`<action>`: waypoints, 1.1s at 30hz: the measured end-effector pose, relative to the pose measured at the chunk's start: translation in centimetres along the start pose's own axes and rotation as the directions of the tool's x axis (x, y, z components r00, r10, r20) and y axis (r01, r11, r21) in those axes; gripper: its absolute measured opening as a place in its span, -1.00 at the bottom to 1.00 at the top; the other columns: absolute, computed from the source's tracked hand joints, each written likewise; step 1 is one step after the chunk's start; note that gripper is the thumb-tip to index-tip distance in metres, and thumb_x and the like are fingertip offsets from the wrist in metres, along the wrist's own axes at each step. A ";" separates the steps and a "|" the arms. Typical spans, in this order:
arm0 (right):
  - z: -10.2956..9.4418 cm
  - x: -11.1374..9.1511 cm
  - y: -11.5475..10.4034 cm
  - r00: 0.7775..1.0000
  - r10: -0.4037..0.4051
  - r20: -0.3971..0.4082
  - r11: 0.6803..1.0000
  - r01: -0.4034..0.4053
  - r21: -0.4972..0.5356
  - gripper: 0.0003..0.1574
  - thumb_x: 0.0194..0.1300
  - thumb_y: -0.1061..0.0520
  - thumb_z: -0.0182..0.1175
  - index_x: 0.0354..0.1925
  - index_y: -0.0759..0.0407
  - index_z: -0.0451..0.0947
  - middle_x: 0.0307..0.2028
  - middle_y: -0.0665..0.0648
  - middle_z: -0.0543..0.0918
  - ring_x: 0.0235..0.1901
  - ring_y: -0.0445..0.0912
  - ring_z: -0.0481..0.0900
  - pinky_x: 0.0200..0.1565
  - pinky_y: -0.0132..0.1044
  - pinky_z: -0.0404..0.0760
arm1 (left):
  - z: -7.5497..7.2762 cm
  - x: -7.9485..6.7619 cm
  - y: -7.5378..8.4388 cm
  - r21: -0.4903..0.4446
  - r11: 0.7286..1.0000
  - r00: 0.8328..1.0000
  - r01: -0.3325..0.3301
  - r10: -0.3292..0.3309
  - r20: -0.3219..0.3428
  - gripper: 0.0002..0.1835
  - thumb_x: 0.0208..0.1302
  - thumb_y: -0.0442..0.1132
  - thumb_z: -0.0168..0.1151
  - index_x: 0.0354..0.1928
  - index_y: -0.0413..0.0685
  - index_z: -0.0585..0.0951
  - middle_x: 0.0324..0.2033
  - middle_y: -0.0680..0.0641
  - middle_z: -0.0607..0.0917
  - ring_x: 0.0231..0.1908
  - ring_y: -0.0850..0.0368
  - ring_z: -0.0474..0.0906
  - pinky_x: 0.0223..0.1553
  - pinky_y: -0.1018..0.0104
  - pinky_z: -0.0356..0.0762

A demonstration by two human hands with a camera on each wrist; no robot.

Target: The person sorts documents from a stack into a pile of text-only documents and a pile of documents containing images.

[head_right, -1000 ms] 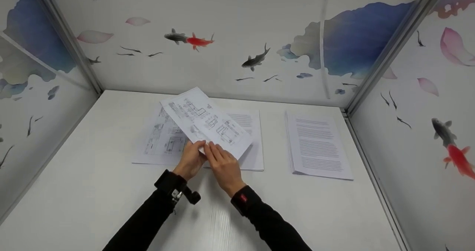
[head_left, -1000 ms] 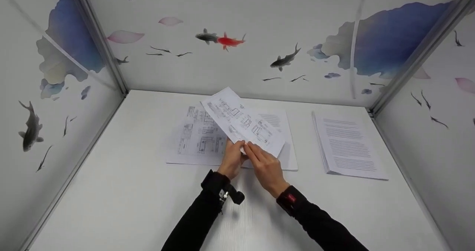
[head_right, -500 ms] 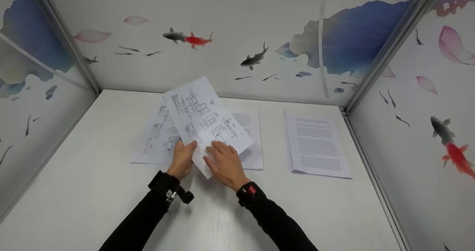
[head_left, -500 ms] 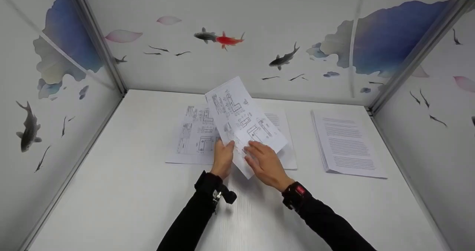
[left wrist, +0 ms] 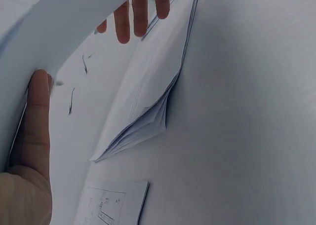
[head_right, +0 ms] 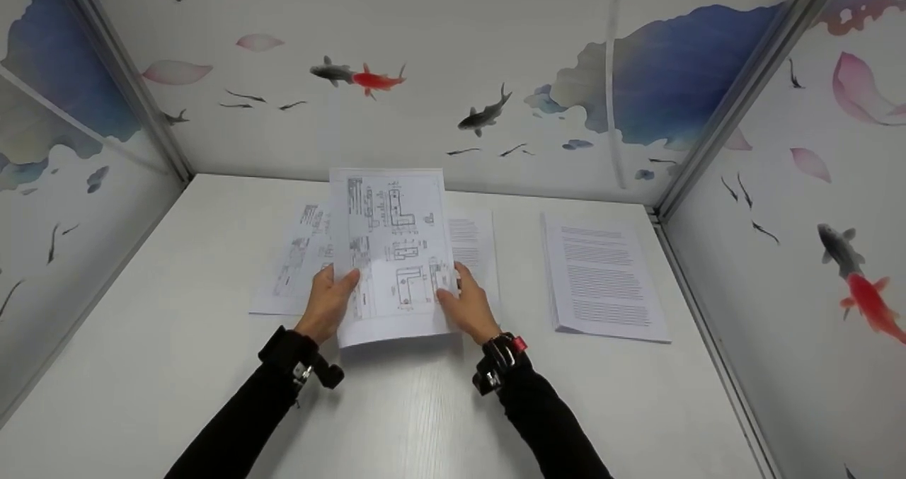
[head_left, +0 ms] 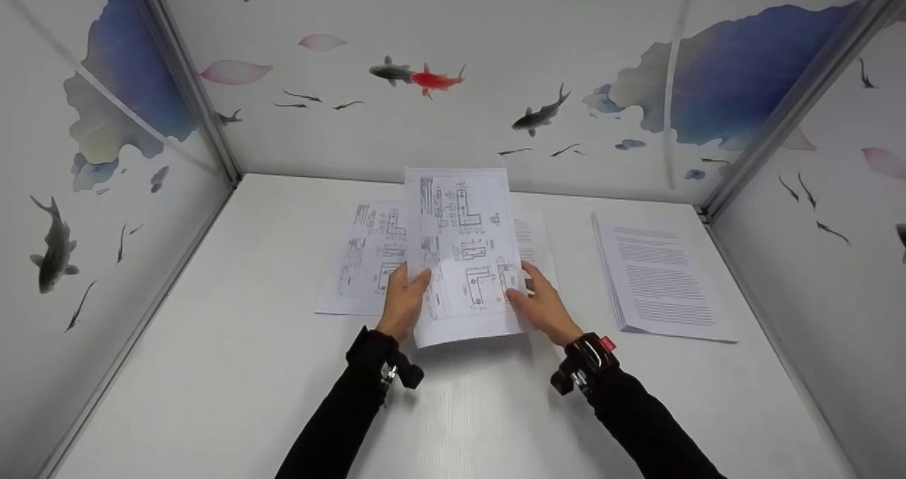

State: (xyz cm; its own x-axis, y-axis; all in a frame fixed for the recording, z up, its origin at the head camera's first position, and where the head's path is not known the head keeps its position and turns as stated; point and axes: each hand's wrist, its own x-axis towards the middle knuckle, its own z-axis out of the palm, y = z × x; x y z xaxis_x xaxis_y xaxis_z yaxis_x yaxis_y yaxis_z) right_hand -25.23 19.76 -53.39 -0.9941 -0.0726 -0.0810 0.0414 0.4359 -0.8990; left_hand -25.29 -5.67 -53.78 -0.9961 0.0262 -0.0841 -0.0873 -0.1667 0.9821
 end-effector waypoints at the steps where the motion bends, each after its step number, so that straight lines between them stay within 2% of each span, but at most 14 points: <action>1: 0.1 0.0 0.0 1.000 0.020 0.011 0.999 -0.020 0.042 -0.19 0.38 0.18 0.15 0.49 0.14 0.09 0.11 0.37 0.55 0.02 0.10 0.61 -0.04 -0.13 0.59 | -0.1 0.0 0.0 0.007 1.000 1.000 0.001 -0.001 0.001 -0.63 0.51 -0.24 -0.04 0.28 -0.06 0.44 -0.02 -0.14 0.67 -0.13 0.02 0.69 -0.15 0.17 0.64; 5: 0.3 0.1 -0.1 0.997 0.067 0.029 0.971 -0.072 0.228 -0.35 0.41 0.23 0.12 0.41 0.18 0.25 -0.05 0.29 0.64 -0.19 -0.06 0.66 -0.24 -0.30 0.61 | -0.5 0.1 0.0 0.025 1.000 1.000 0.006 -0.006 -0.012 -0.65 0.51 -0.22 -0.05 0.26 -0.05 0.46 -0.06 -0.14 0.68 -0.16 0.02 0.69 -0.18 0.18 0.63; 9: 0.5 -0.1 -0.7 0.987 0.111 0.119 0.891 -0.152 0.427 -0.47 0.47 0.22 0.05 0.35 0.25 0.29 -0.04 0.23 0.66 -0.20 -0.06 0.71 -0.23 -0.25 0.67 | -0.8 0.0 0.0 0.018 1.000 1.000 0.014 -0.014 -0.017 -0.65 0.52 -0.22 -0.07 0.27 -0.06 0.44 -0.07 -0.14 0.69 -0.15 0.02 0.70 -0.17 0.18 0.64; 12: 0.9 -0.5 -1.4 0.979 0.122 0.162 0.846 -0.188 0.499 -0.49 0.49 0.23 0.00 0.34 0.30 0.28 -0.01 0.24 0.65 -0.17 -0.02 0.72 -0.20 -0.19 0.70 | -1.1 -0.1 0.0 0.020 0.999 0.999 0.028 -0.028 -0.019 -0.64 0.52 -0.21 -0.06 0.29 -0.04 0.43 -0.05 -0.14 0.70 -0.13 0.02 0.71 -0.15 0.18 0.65; 14: 1.3 -0.6 -1.7 0.982 0.125 0.142 0.848 -0.180 0.498 -0.50 0.49 0.25 -0.01 0.33 0.32 0.29 -0.01 0.25 0.65 -0.19 -0.03 0.72 -0.22 -0.19 0.70 | -1.4 -0.3 -0.1 0.036 0.998 0.999 0.048 -0.048 -0.013 -0.62 0.51 -0.20 -0.04 0.31 0.02 0.41 -0.02 -0.11 0.69 -0.10 0.02 0.70 -0.11 0.17 0.64; 18: 2.4 -0.2 -2.1 0.987 0.153 0.043 0.869 -0.155 0.469 -0.55 0.47 0.27 0.01 0.28 0.32 0.36 -0.03 0.26 0.65 -0.26 -0.08 0.72 -0.29 -0.26 0.68 | -2.3 -0.9 -0.2 0.105 0.993 0.997 0.062 -0.066 0.033 -0.55 0.50 -0.21 -0.03 0.38 0.12 0.32 0.13 -0.03 0.61 0.05 0.11 0.62 0.02 0.23 0.56; 21: 3.1 0.4 -2.3 0.985 0.168 -0.024 0.878 -0.139 0.458 -0.56 0.46 0.26 0.03 0.26 0.31 0.38 -0.02 0.25 0.64 -0.28 -0.12 0.69 -0.30 -0.32 0.66 | -3.0 -1.5 -0.4 0.156 0.986 0.995 0.053 -0.065 0.076 -0.51 0.51 -0.25 -0.05 0.42 0.13 0.27 0.13 -0.10 0.62 -0.11 0.09 0.68 -0.19 0.28 0.61; 23: 3.8 0.7 -2.5 0.983 0.172 -0.059 0.883 -0.127 0.452 -0.57 0.46 0.25 0.04 0.25 0.31 0.40 -0.01 0.26 0.64 -0.28 -0.13 0.67 -0.29 -0.34 0.64 | -3.5 -1.9 -0.4 0.199 0.978 0.994 0.059 -0.075 0.076 -0.52 0.51 -0.23 -0.05 0.41 0.15 0.26 0.05 -0.12 0.65 -0.37 0.11 0.70 -0.47 0.33 0.57; 25: 4.5 0.9 -2.9 0.984 0.161 -0.078 0.892 -0.112 0.437 -0.57 0.45 0.25 0.06 0.24 0.31 0.42 0.01 0.26 0.63 -0.26 -0.14 0.64 -0.26 -0.36 0.61 | -4.0 -2.2 -0.4 0.231 0.971 0.996 0.067 -0.080 0.048 -0.56 0.52 -0.21 -0.06 0.38 0.11 0.28 -0.14 -0.15 0.67 -0.65 0.11 0.59 -0.69 0.33 0.42; 27: 5.3 1.1 -3.3 0.986 0.148 -0.071 0.902 -0.105 0.418 -0.57 0.44 0.24 0.07 0.24 0.29 0.42 0.02 0.25 0.63 -0.24 -0.14 0.62 -0.25 -0.36 0.59 | -4.7 -2.3 -0.4 0.266 0.961 0.997 0.073 -0.072 -0.011 -0.62 0.53 -0.18 -0.07 0.32 0.06 0.33 -0.29 -0.09 0.61 -0.75 0.19 0.44 -0.73 0.39 0.29; 29: 6.1 1.1 -3.9 0.990 0.137 -0.035 0.909 -0.112 0.401 -0.54 0.43 0.22 0.09 0.26 0.25 0.40 0.01 0.25 0.62 -0.23 -0.12 0.62 -0.24 -0.35 0.59 | -5.7 -2.2 -0.3 0.302 0.951 0.996 0.071 -0.050 -0.076 -0.69 0.54 -0.15 -0.09 0.23 -0.01 0.39 -0.40 -0.03 0.52 -0.75 0.23 0.34 -0.72 0.40 0.25; 31: 6.8 1.0 -4.5 0.991 0.129 0.032 0.914 -0.131 0.384 -0.49 0.43 0.21 0.11 0.30 0.19 0.36 0.00 0.24 0.63 -0.23 -0.11 0.64 -0.26 -0.33 0.60 | -7.2 -1.9 -0.1 0.350 0.933 0.991 0.078 -0.033 -0.133 -0.72 0.55 -0.13 -0.11 0.15 -0.05 0.43 -0.50 -0.02 0.44 -0.73 0.23 0.33 -0.69 0.39 0.26; 33: 7.5 0.6 -5.0 0.987 0.113 0.115 0.914 -0.149 0.378 -0.39 0.42 0.22 0.12 0.38 0.13 0.26 0.03 0.25 0.60 -0.20 -0.08 0.65 -0.25 -0.27 0.66 | -9.0 -1.6 0.0 0.400 0.913 0.984 0.083 -0.012 -0.176 -0.70 0.56 -0.12 -0.13 0.15 -0.09 0.44 -0.43 -0.05 0.49 -0.63 0.17 0.42 -0.59 0.35 0.36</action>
State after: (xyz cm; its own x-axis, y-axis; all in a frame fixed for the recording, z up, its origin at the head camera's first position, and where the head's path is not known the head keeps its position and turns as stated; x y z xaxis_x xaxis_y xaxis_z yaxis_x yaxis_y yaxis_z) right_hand -25.30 10.83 -52.19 -0.9648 -0.1255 -0.2312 0.2239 0.0696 -0.9721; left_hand -23.76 -14.59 -55.18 -0.9815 -0.1456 -0.1245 -0.1576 0.2444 0.9568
